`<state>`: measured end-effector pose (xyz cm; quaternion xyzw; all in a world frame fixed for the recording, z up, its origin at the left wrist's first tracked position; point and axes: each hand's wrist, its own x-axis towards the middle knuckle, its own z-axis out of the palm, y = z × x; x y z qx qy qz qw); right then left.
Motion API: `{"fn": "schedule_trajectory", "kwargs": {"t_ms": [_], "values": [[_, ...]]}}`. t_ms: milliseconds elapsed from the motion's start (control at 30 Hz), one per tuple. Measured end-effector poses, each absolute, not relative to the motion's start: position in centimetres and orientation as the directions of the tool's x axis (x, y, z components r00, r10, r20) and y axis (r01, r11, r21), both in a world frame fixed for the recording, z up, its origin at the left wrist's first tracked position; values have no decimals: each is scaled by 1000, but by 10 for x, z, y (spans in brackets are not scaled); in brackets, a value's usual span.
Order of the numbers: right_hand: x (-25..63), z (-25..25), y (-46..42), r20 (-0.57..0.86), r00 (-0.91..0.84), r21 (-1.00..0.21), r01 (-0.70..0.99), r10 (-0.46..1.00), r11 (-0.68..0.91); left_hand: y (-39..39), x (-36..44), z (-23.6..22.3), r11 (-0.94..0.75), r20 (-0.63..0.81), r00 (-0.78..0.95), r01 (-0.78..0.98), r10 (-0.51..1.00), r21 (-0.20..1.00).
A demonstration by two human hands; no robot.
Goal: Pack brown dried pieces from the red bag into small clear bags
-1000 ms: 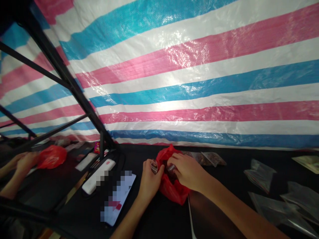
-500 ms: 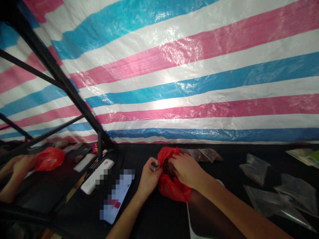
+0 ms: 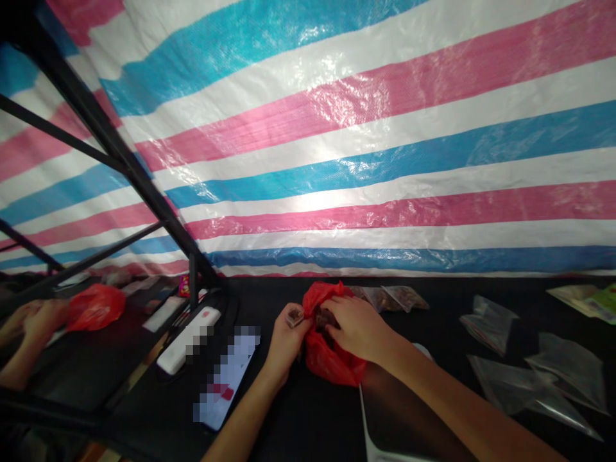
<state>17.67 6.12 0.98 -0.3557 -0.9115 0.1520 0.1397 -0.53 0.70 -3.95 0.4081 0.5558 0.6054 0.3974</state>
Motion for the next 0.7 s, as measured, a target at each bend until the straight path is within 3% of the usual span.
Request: {"fn": "schedule_trajectory", "kwargs": {"t_ms": [100, 333, 533, 700], "values": [[183, 14, 60, 89, -712, -324, 640, 696, 696, 7, -6, -39, -83, 75, -365, -6, 928, 997], [184, 23, 56, -13, -682, -227, 715, 732, 662, 7, -6, -39, -38, 23, -202, -74, 979, 997], [182, 23, 53, 47, -639, -215, 744, 768, 632, 4, -3, -32, 9, -28, -190, -103, 981, 995], [183, 10, 56, 104, -700, -208, 680, 707, 703, 1, -2, -28, -2, -24, -193, -135, 981, 991]]}}
